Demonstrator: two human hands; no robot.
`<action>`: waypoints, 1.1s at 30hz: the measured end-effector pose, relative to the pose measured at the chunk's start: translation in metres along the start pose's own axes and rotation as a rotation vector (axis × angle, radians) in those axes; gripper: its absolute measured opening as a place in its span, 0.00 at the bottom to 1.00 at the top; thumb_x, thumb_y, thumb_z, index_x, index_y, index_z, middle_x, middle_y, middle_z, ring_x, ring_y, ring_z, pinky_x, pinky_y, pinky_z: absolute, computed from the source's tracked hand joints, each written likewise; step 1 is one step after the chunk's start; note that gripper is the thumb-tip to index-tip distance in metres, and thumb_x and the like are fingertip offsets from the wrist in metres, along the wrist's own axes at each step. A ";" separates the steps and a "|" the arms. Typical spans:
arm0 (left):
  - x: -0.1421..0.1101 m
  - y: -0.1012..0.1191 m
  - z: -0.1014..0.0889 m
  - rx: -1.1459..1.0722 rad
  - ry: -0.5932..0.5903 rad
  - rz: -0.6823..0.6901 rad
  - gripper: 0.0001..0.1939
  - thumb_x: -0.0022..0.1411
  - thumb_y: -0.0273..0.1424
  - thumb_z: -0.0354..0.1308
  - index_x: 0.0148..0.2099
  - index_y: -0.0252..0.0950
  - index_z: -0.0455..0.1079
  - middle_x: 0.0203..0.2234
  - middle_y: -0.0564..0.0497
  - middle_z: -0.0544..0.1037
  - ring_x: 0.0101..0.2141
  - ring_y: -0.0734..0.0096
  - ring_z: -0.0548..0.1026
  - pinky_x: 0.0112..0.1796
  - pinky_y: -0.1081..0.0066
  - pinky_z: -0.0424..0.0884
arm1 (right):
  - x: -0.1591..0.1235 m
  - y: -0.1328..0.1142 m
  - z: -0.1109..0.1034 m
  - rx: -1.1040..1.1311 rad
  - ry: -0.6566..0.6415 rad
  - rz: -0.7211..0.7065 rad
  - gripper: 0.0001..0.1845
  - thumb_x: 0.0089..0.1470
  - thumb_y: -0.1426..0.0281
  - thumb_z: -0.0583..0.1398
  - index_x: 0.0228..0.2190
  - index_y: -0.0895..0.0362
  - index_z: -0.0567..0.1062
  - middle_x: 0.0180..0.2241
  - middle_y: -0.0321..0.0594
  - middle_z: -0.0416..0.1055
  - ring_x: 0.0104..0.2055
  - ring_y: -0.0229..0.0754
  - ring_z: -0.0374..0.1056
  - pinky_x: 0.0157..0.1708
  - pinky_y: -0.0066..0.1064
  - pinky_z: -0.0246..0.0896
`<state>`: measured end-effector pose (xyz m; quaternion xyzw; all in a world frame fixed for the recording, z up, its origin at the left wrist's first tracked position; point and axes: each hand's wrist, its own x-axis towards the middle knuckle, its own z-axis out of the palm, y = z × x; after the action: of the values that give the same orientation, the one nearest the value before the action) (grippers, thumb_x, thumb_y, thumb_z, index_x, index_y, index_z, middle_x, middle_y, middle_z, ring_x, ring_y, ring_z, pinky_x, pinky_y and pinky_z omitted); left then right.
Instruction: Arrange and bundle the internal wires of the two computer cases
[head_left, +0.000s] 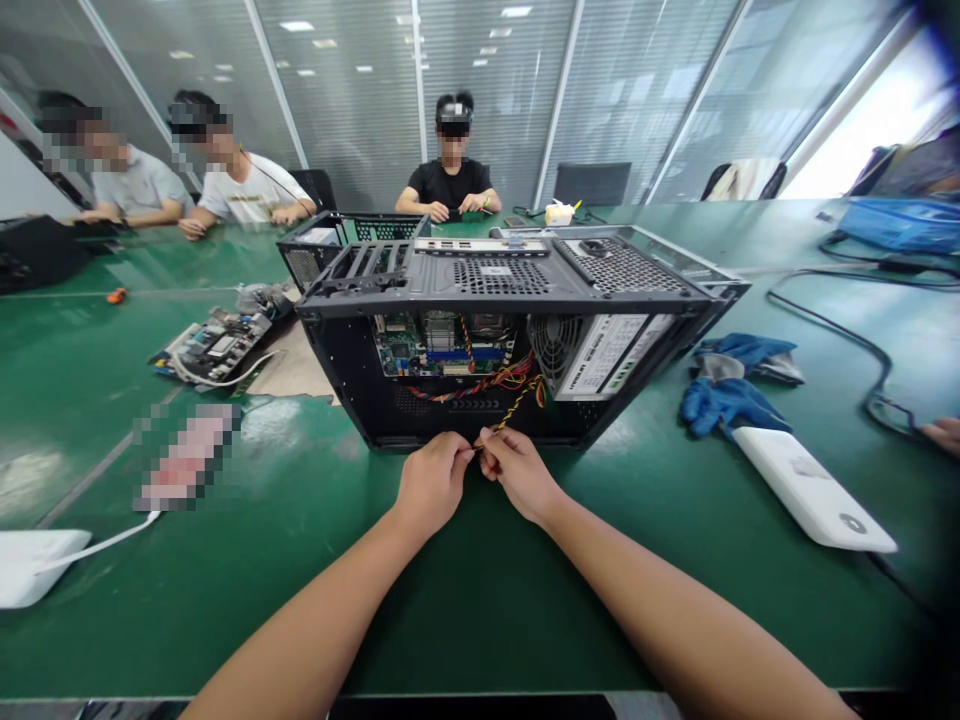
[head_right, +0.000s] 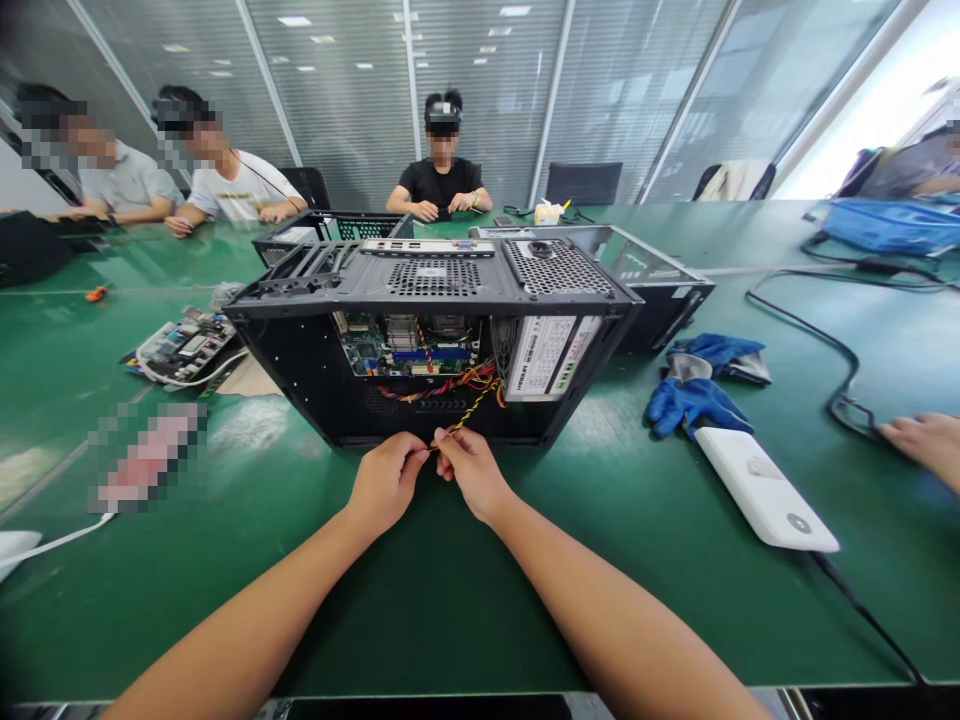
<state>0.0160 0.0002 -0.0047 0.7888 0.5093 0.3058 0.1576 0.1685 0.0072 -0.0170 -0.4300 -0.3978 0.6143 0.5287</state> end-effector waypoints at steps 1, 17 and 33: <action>0.000 0.000 0.000 0.001 0.001 -0.006 0.07 0.69 0.28 0.50 0.37 0.37 0.68 0.30 0.52 0.75 0.31 0.70 0.73 0.34 0.71 0.65 | 0.000 0.000 0.000 0.017 0.012 0.008 0.25 0.47 0.49 0.67 0.22 0.56 0.68 0.16 0.30 0.60 0.20 0.33 0.57 0.22 0.29 0.49; 0.000 0.004 0.002 0.058 0.069 0.006 0.06 0.67 0.33 0.55 0.40 0.38 0.72 0.34 0.51 0.75 0.30 0.73 0.73 0.33 0.72 0.67 | 0.002 0.000 -0.001 -0.024 0.031 -0.028 0.27 0.46 0.50 0.67 0.20 0.55 0.61 0.16 0.27 0.56 0.19 0.32 0.54 0.21 0.29 0.47; 0.007 0.003 0.003 0.091 0.003 0.054 0.11 0.69 0.29 0.49 0.36 0.38 0.71 0.29 0.52 0.75 0.31 0.70 0.73 0.35 0.70 0.67 | 0.002 -0.005 -0.001 0.075 -0.003 0.039 0.26 0.44 0.51 0.69 0.20 0.56 0.64 0.16 0.27 0.56 0.19 0.32 0.55 0.21 0.29 0.47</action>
<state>0.0221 0.0052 -0.0032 0.8082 0.5014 0.2877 0.1126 0.1705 0.0103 -0.0125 -0.4165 -0.3669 0.6397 0.5317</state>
